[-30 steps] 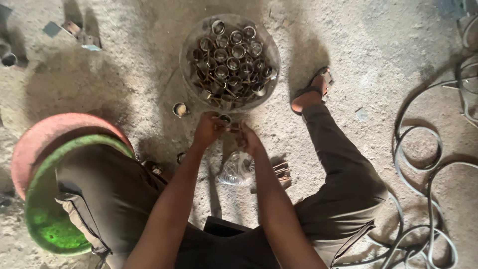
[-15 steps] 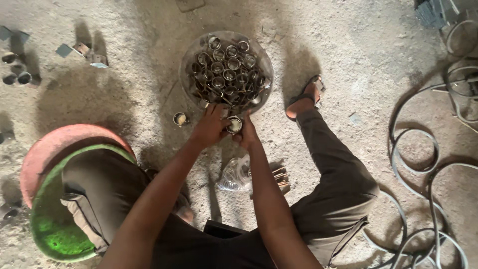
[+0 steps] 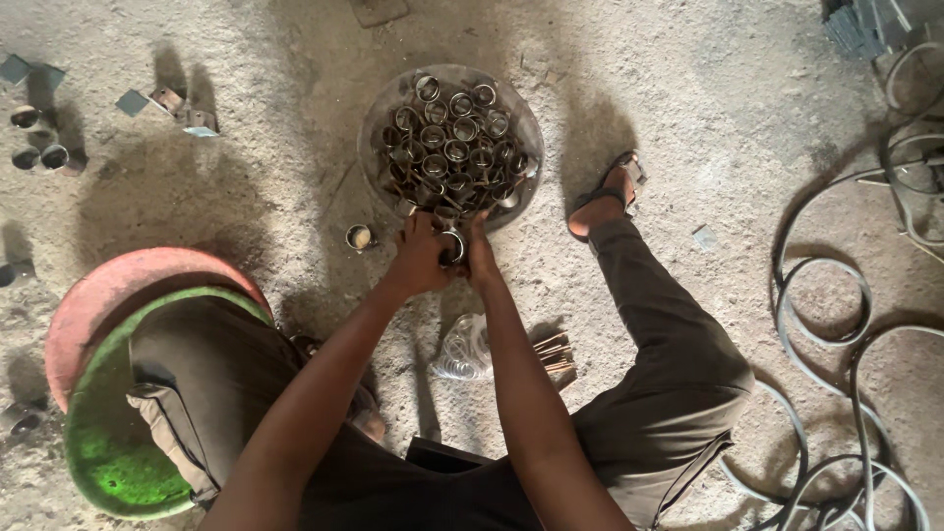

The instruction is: The person picks up small metal cups and inserts short metal pins into them, then sets the assembled pieces on the floor.

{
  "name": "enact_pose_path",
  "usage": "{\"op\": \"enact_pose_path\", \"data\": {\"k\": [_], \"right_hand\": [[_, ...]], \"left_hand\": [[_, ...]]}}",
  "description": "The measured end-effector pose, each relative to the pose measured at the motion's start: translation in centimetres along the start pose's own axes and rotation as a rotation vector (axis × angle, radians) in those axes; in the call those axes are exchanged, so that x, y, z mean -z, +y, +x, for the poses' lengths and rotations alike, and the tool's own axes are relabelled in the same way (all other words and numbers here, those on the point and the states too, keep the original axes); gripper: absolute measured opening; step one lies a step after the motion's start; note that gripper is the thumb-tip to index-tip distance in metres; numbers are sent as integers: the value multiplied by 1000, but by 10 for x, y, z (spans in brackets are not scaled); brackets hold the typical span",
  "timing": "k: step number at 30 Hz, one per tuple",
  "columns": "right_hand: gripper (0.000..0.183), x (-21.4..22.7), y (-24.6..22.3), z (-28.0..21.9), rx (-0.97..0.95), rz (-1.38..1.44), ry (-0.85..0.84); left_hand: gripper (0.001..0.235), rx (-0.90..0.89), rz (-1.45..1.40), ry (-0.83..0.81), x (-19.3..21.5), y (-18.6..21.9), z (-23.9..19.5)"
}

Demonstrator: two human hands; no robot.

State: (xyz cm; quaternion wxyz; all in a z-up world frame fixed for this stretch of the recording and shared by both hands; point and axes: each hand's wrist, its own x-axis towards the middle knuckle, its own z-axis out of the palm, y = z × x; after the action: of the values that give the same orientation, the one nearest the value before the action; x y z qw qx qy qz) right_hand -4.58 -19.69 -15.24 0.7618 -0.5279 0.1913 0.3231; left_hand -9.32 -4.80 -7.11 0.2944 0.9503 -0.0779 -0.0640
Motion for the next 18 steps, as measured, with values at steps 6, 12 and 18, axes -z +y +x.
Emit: {"op": "enact_pose_path", "data": {"k": [6,12,18], "right_hand": [[96,-15,-24,-23,1,110,-20],[70,-6,-23,-24,-67,193,26],[70,0,-7,-12,-16,209,-39]], "left_hand": [[35,-54,34,155,8,13,-7],[20,-118,36,207,14,22,-7],[39,-131,-15,121,34,27,-2]]}}
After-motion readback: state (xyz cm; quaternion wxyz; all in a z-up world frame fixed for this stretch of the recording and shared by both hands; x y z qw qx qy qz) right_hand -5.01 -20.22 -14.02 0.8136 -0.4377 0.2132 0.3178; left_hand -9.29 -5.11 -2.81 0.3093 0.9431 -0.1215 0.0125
